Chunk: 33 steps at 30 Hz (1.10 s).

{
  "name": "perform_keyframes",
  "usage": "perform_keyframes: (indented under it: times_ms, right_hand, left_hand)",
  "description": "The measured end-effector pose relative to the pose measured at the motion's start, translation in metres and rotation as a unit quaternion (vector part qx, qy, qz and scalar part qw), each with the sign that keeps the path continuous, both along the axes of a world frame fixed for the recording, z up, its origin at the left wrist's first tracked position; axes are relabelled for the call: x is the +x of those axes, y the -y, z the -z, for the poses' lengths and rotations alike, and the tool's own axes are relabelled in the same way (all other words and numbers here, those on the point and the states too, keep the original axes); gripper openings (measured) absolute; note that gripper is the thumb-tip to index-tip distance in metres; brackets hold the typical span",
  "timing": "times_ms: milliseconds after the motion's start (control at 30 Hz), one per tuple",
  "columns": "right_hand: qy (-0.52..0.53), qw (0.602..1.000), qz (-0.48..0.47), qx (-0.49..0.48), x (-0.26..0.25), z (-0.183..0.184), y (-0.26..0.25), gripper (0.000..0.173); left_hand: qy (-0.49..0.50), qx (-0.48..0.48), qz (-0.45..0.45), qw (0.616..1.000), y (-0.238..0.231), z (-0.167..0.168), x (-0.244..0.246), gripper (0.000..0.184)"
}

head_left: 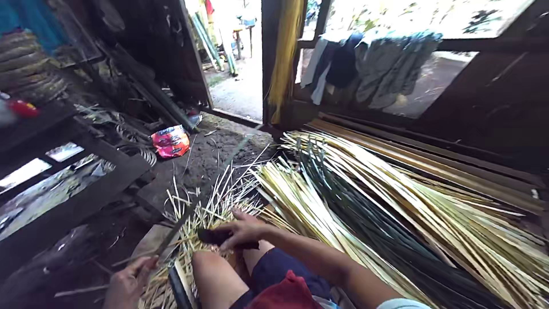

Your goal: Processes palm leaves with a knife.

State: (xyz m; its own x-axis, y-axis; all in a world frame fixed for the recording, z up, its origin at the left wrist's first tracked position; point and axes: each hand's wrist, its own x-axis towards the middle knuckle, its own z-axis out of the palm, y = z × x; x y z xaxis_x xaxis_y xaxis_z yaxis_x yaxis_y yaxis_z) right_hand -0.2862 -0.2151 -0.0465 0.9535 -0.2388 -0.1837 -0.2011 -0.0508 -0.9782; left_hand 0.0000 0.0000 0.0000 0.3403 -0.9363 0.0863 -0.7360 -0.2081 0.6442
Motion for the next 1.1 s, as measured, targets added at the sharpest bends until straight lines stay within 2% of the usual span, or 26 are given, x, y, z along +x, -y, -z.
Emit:
perform_keyframes:
  times_ms: [100, 167, 233, 333, 400, 433, 467, 500, 533, 600, 667, 733, 767, 833, 867, 967, 1033, 1100]
  right_hand:
    - [0.058, 0.989, 0.052, 0.127, -0.021, -0.002, 0.011, 0.068]
    - [0.051, 0.982, 0.1, 0.154, -0.045, -0.001, 0.019, 0.076]
    - [0.016, 0.978, 0.135, 0.161, -0.072, -0.004, 0.021, 0.065]
    - [-0.035, 0.983, 0.107, 0.147, -0.096, 0.006, 0.029, 0.057]
    - [-0.048, 0.982, 0.086, 0.164, -0.094, 0.017, 0.025, 0.049]
    - [-0.056, 0.978, 0.077, 0.187, -0.086, 0.022, 0.016, 0.045]
    - [-0.06, 0.972, 0.07, 0.218, -0.076, 0.027, 0.001, 0.041]
    - [-0.066, 0.963, 0.069, 0.253, -0.063, 0.033, -0.019, 0.038]
    - [-0.073, 0.954, 0.067, 0.282, -0.05, 0.039, -0.041, 0.036]
    - [-0.102, 0.944, 0.05, 0.309, -0.025, 0.053, -0.088, 0.035]
    - [-0.108, 0.934, 0.02, 0.339, -0.003, 0.065, -0.128, 0.037]
    - [-0.09, 0.935, -0.021, 0.344, 0.013, 0.066, -0.155, 0.041]
    - [-0.076, 0.94, -0.02, 0.332, 0.018, 0.062, -0.166, 0.037]
    - [-0.06, 0.966, -0.008, 0.25, 0.022, 0.054, -0.183, 0.017]
    - [-0.059, 0.978, -0.017, 0.199, 0.022, 0.049, -0.187, 0.014]
    - [-0.081, 0.992, -0.074, 0.061, 0.03, 0.045, -0.202, 0.029]
    - [-0.048, 0.991, -0.121, 0.036, 0.043, 0.067, -0.214, 0.035]
    - [-0.039, 0.982, -0.181, 0.031, 0.041, 0.044, -0.212, 0.033]
  left_hand:
    - [-0.082, 0.036, 0.003, 0.996, -0.078, 0.046, -0.008, 0.034]
    - [-0.103, 0.12, -0.019, 0.987, -0.137, 0.07, 0.0, 0.027]
    - [-0.119, 0.23, -0.07, 0.963, -0.197, 0.072, 0.002, 0.018]
    - [-0.132, 0.41, -0.172, 0.886, -0.298, 0.066, 0.013, 0.024]
    - [-0.151, 0.49, -0.228, 0.828, -0.363, 0.06, 0.012, 0.029]
    - [-0.155, 0.513, -0.25, 0.806, -0.385, 0.054, 0.007, 0.034]
    - [-0.16, 0.524, -0.283, 0.787, -0.387, 0.042, -0.002, 0.041]
    - [-0.153, 0.521, -0.314, 0.779, -0.375, 0.03, -0.012, 0.051]
    - [-0.126, 0.497, -0.338, 0.789, -0.352, 0.018, -0.024, 0.058]
    - [-0.056, 0.385, -0.342, 0.856, -0.282, -0.001, -0.056, 0.054]
    - [-0.05, 0.24, -0.293, 0.924, -0.197, -0.016, -0.099, 0.047]
    - [-0.069, 0.136, -0.203, 0.967, -0.122, -0.021, -0.144, 0.041]
    - [-0.083, 0.098, -0.146, 0.981, -0.087, -0.023, -0.16, 0.041]
    - [-0.098, 0.053, -0.036, 0.993, -0.03, -0.023, -0.18, 0.044]
    - [-0.104, 0.042, 0.005, 0.994, -0.011, -0.021, -0.185, 0.045]
    - [-0.179, 0.013, 0.066, 0.982, 0.026, -0.021, -0.186, 0.046]
    - [-0.234, 0.01, 0.081, 0.969, 0.039, -0.027, -0.183, 0.046]
    - [-0.274, -0.009, 0.072, 0.959, 0.042, -0.035, -0.184, 0.037]
